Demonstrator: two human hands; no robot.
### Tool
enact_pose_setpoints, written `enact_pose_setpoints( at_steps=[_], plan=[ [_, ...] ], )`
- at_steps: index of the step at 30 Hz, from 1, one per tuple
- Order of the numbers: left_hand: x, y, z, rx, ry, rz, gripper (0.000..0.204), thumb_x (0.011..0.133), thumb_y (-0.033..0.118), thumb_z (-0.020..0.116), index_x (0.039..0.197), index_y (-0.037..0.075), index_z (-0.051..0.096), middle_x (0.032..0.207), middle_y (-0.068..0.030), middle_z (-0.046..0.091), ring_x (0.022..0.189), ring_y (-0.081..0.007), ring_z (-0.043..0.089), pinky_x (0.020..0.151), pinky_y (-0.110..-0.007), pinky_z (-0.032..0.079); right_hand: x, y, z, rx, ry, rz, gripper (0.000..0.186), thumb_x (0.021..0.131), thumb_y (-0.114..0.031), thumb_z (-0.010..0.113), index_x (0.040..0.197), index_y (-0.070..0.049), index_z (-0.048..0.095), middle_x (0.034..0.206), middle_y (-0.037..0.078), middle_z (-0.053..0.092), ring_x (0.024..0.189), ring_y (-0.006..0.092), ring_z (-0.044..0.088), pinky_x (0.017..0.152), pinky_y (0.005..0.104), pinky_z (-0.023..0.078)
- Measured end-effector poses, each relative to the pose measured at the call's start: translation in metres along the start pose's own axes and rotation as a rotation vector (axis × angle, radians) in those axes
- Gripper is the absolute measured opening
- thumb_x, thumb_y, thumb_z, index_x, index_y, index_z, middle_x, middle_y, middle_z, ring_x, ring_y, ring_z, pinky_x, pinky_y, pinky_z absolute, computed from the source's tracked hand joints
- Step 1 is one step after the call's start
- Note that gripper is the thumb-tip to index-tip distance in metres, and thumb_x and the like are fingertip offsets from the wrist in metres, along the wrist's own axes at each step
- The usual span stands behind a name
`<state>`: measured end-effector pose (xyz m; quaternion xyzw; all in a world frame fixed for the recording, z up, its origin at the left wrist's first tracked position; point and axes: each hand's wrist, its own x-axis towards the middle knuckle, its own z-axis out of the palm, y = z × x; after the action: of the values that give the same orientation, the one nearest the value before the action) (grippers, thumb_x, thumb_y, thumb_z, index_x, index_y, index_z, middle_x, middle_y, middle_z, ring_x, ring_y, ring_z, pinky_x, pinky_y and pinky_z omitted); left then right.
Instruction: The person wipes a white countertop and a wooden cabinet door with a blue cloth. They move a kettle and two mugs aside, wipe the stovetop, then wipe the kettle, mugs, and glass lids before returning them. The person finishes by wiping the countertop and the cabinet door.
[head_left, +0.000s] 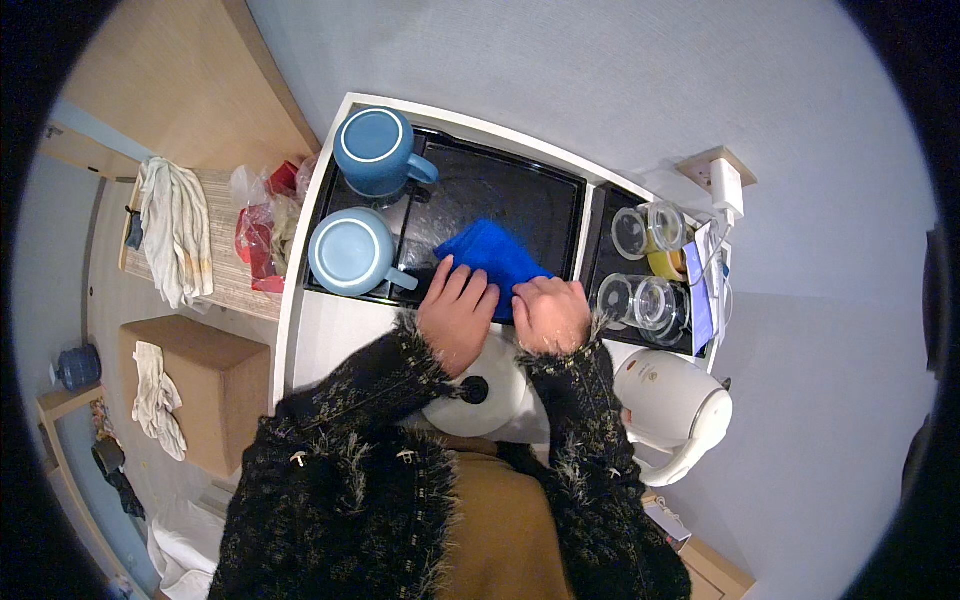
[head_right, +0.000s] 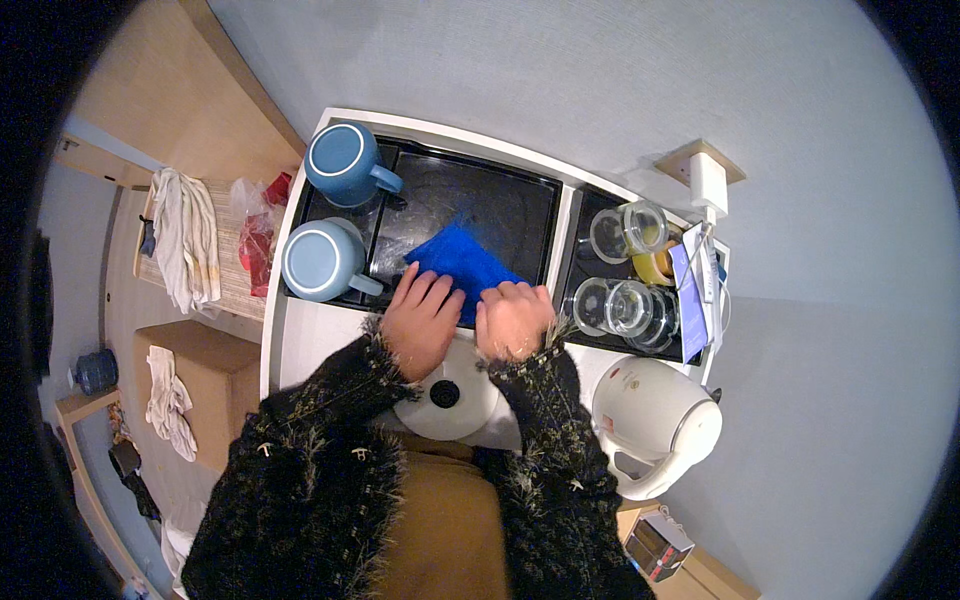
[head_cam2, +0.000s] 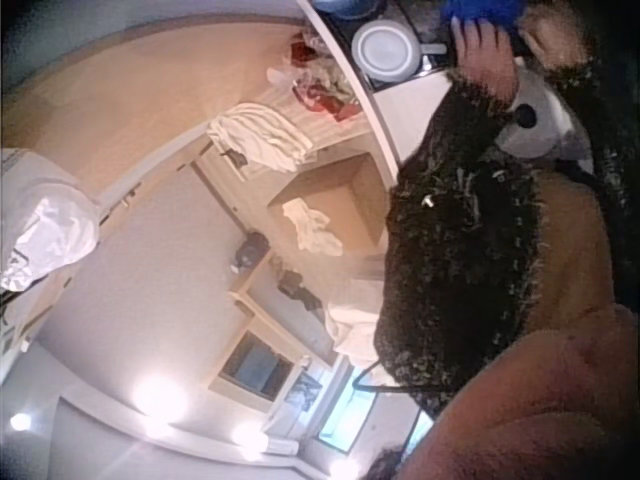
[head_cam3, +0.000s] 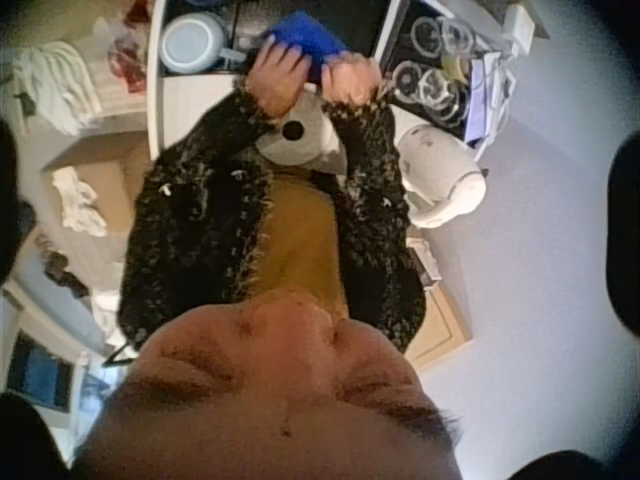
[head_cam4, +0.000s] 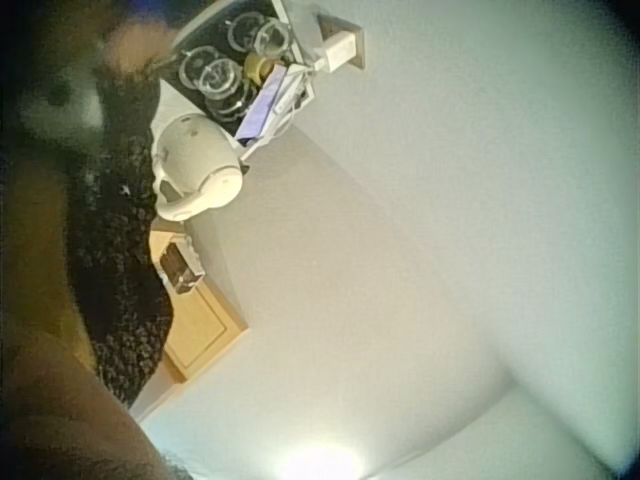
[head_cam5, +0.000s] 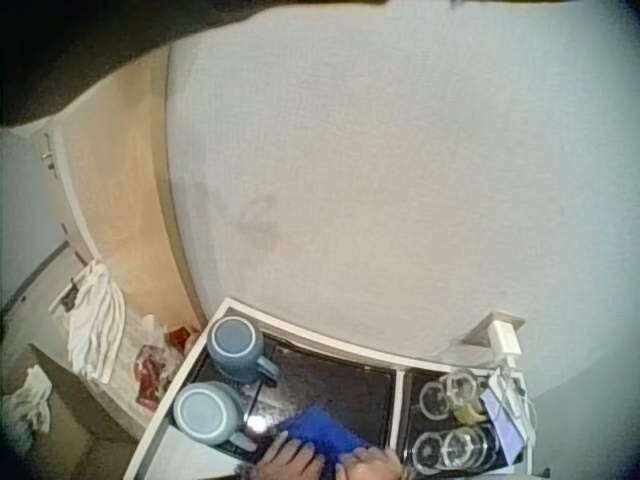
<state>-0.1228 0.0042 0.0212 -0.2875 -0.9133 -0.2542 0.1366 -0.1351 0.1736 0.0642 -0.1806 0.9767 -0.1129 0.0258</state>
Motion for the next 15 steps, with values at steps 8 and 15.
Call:
enact_pose_setpoints(
  at_steps=[8, 15],
  plan=[
    [-0.004, 0.014, 0.003, -0.078, 0.063, -0.005, 0.028, 0.076, 0.015, 0.060, 0.101, 0.002, 0.062, 0.108, -0.0149, 0.057, 0.104, -0.0321, 0.053, 0.103, -0.052, 0.035, -0.016, -0.013, 0.014, -0.102, 0.217, 0.004, 0.020, 0.072, -0.015, 0.063, 0.087, -0.001, 0.065, 0.091, 0.012, 0.062, 0.082, 0.0286, 0.059, 0.079, 0.0406, 0.042],
    [0.024, 0.008, 0.038, -0.107, 0.066, 0.029, 0.047, 0.073, 0.016, 0.054, 0.117, -0.003, 0.056, 0.124, -0.0176, 0.051, 0.116, -0.0347, 0.045, 0.106, -0.048, 0.031, 0.023, 0.022, 0.035, -0.211, 0.381, 0.018, 0.033, 0.072, -0.018, 0.058, 0.094, 0.006, 0.059, 0.103, 0.022, 0.058, 0.091, 0.0341, 0.059, 0.083, 0.0430, 0.042]
  ],
)
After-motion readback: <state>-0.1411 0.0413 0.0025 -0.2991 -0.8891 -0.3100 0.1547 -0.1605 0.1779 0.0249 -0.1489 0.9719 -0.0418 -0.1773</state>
